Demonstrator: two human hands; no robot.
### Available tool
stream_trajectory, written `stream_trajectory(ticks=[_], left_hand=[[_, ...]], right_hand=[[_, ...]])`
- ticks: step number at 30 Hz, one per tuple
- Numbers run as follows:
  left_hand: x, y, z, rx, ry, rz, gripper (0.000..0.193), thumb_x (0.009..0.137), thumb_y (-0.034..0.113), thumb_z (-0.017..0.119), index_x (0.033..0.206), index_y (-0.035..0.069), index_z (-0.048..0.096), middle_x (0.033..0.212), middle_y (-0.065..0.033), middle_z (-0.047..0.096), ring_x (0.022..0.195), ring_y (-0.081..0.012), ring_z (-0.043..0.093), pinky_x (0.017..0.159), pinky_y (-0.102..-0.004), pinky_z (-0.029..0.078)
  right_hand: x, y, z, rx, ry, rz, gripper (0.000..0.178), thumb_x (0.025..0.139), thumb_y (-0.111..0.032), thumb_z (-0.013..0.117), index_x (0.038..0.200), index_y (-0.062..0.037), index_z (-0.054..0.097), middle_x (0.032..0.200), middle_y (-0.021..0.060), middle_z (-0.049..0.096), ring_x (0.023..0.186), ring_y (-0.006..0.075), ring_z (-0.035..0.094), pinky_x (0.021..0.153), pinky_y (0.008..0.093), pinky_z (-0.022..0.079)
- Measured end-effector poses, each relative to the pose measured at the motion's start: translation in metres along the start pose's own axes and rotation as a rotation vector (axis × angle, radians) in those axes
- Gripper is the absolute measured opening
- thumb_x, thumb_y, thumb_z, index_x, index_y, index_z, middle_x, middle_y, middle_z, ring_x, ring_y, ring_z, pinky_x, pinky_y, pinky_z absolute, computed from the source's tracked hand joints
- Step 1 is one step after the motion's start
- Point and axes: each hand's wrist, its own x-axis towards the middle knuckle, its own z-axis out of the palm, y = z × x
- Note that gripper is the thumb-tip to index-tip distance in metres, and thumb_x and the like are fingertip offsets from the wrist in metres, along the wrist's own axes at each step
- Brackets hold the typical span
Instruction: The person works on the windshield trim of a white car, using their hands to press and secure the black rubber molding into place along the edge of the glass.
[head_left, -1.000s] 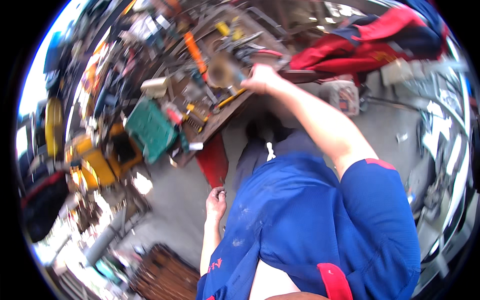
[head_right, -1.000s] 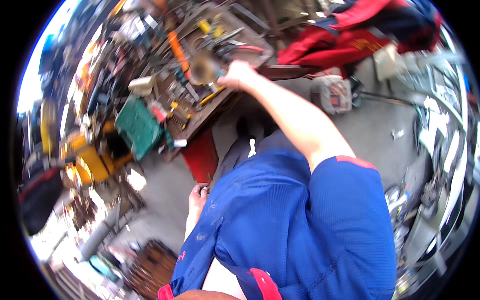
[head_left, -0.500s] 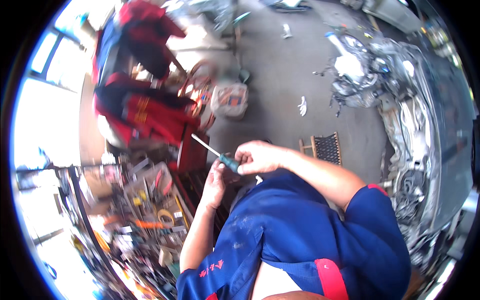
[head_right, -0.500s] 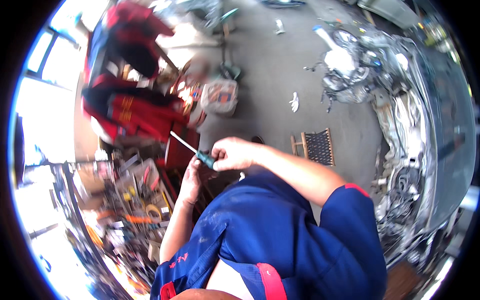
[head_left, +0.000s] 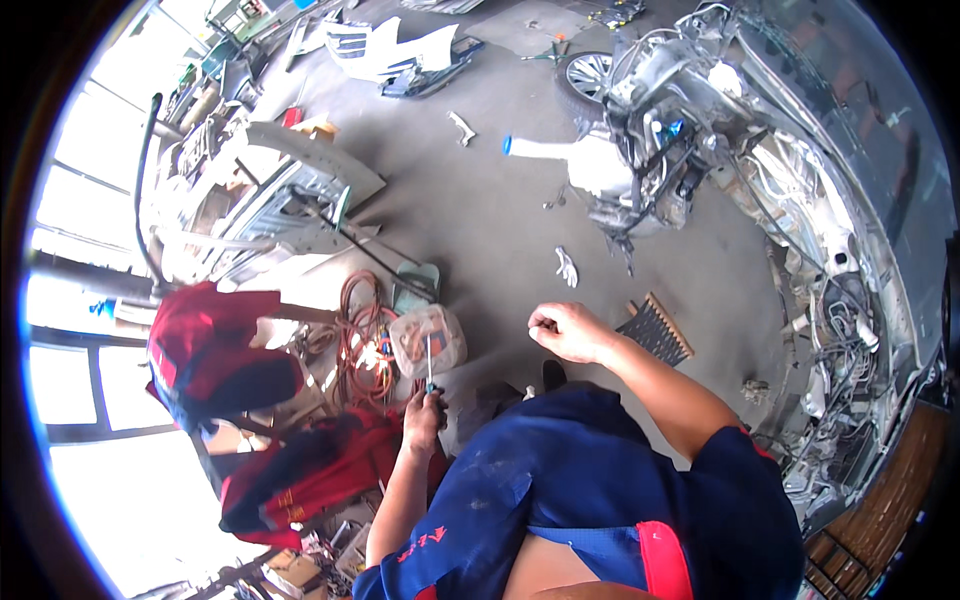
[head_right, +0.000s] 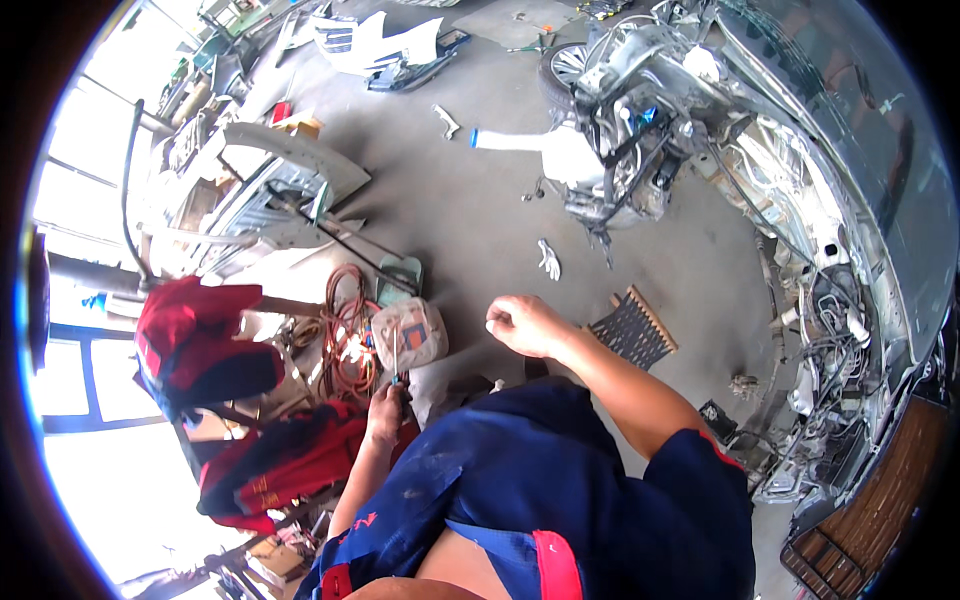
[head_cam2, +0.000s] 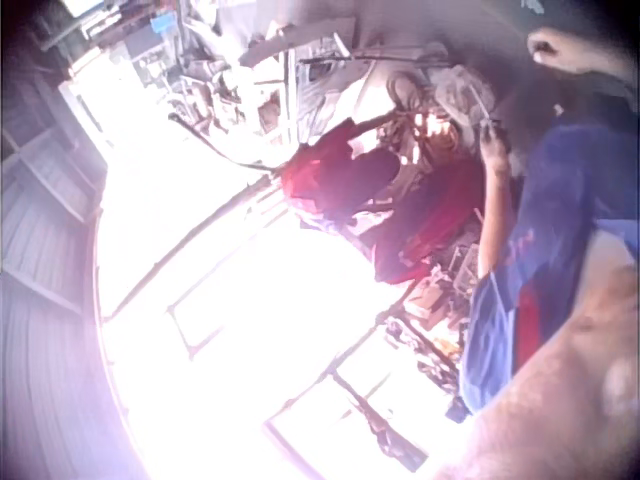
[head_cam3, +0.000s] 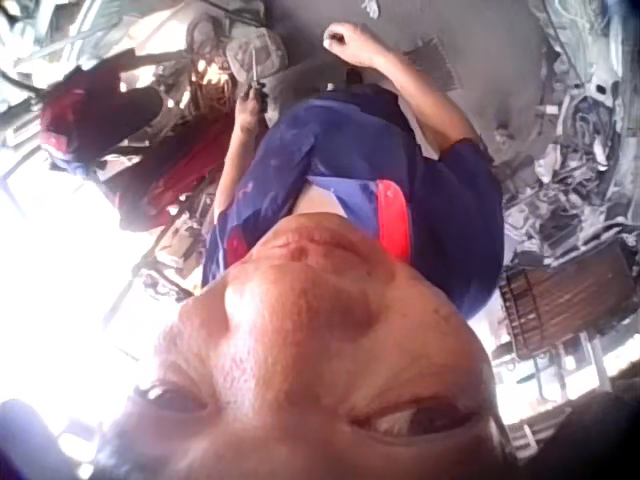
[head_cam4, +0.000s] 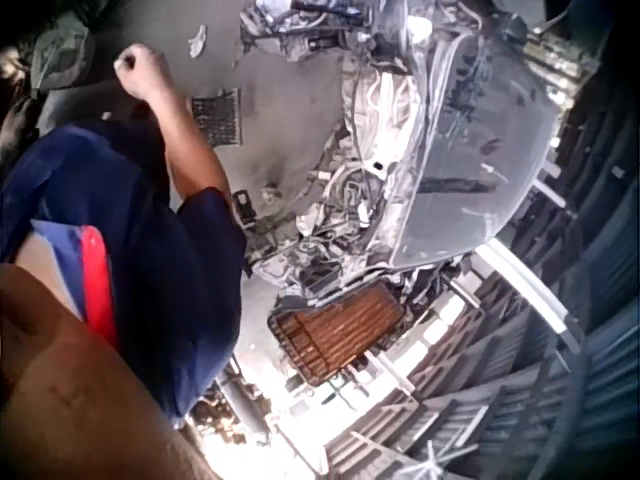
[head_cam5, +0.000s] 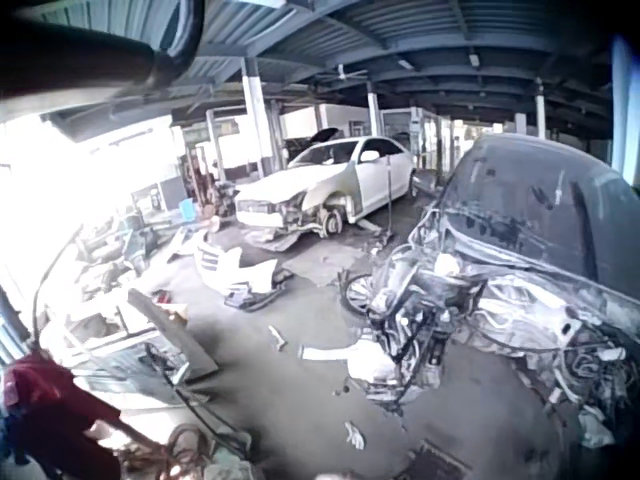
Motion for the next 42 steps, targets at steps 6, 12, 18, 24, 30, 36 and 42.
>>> stream_trajectory(ticks=[6, 12, 18, 24, 30, 36, 42], left_hand=[[0.164, 0.063, 0.005, 0.052, -0.075, -0.111, 0.024, 0.107, 0.024, 0.056, 0.117, 0.004, 0.065, 0.082, -0.0050, 0.062, 0.054, -0.0118, 0.051, 0.047, -0.0289, 0.041], [0.403, 0.210, 0.050, 0.460, -0.203, 0.011, 0.034, 0.105, 0.029, 0.058, 0.117, -0.002, 0.067, 0.086, -0.0110, 0.069, 0.066, -0.0189, 0.063, 0.055, -0.0359, 0.050], [0.589, 0.405, 0.087, 1.184, -0.268, 0.397, 0.038, 0.101, 0.026, 0.060, 0.135, 0.010, 0.067, 0.113, -0.0233, 0.077, 0.105, -0.0360, 0.075, 0.091, -0.0443, 0.057], [0.720, 0.608, 0.115, 1.190, -0.482, 0.491, 0.037, 0.100, 0.025, 0.061, 0.135, 0.016, 0.068, 0.108, -0.0180, 0.077, 0.102, -0.0348, 0.075, 0.089, -0.0427, 0.058], [0.818, 0.716, 0.171, 1.502, -0.531, 0.289, 0.030, 0.103, 0.027, 0.059, 0.130, 0.017, 0.068, 0.106, -0.0171, 0.076, 0.098, -0.0360, 0.074, 0.086, -0.0467, 0.058], [0.858, 0.832, 0.230, 1.519, -0.728, 0.654, 0.036, 0.101, 0.029, 0.060, 0.135, 0.018, 0.065, 0.113, -0.0211, 0.076, 0.106, -0.0428, 0.072, 0.091, -0.0491, 0.058], [1.000, 0.904, 0.175, 1.212, -0.501, 0.445, 0.034, 0.102, 0.026, 0.061, 0.133, 0.014, 0.066, 0.124, -0.0200, 0.074, 0.111, -0.0399, 0.073, 0.095, -0.0460, 0.058]], right_hand=[[0.109, 0.018, -0.058, 0.092, 0.195, 0.104, 0.023, 0.099, -0.020, 0.069, 0.111, -0.0011, 0.073, 0.097, 0.0140, 0.079, 0.092, 0.0282, 0.077, 0.087, 0.0398, 0.060], [0.268, 0.025, -0.108, 0.002, 0.573, -0.078, 0.020, 0.094, -0.013, 0.073, 0.112, -0.0044, 0.074, 0.109, 0.0129, 0.074, 0.102, 0.0334, 0.070, 0.093, 0.0450, 0.057], [0.409, 0.056, -0.166, -0.269, 0.730, 0.108, 0.023, 0.099, -0.021, 0.068, 0.117, -0.0076, 0.076, 0.120, 0.0166, 0.073, 0.116, 0.0383, 0.067, 0.103, 0.0480, 0.053], [0.436, 0.058, -0.198, -0.160, 0.128, 0.784, 0.032, 0.099, -0.037, 0.065, 0.107, -0.0079, 0.075, 0.097, 0.0191, 0.075, 0.095, 0.0410, 0.072, 0.084, 0.0500, 0.056], [0.487, 0.059, -0.226, 0.098, 0.401, 0.950, 0.034, 0.099, -0.033, 0.067, 0.118, -0.0059, 0.076, 0.109, 0.0169, 0.079, 0.104, 0.0358, 0.076, 0.094, 0.0446, 0.059], [0.650, 0.194, -0.320, 0.039, 0.171, 0.926, 0.038, 0.099, -0.037, 0.066, 0.124, -0.0095, 0.074, 0.123, 0.0167, 0.076, 0.117, 0.0374, 0.071, 0.101, 0.0463, 0.056], [0.909, 0.252, -0.558, -0.344, 0.159, 0.560, 0.037, 0.101, -0.035, 0.063, 0.117, -0.0026, 0.070, 0.117, 0.0227, 0.074, 0.114, 0.0423, 0.070, 0.098, 0.0517, 0.056]])
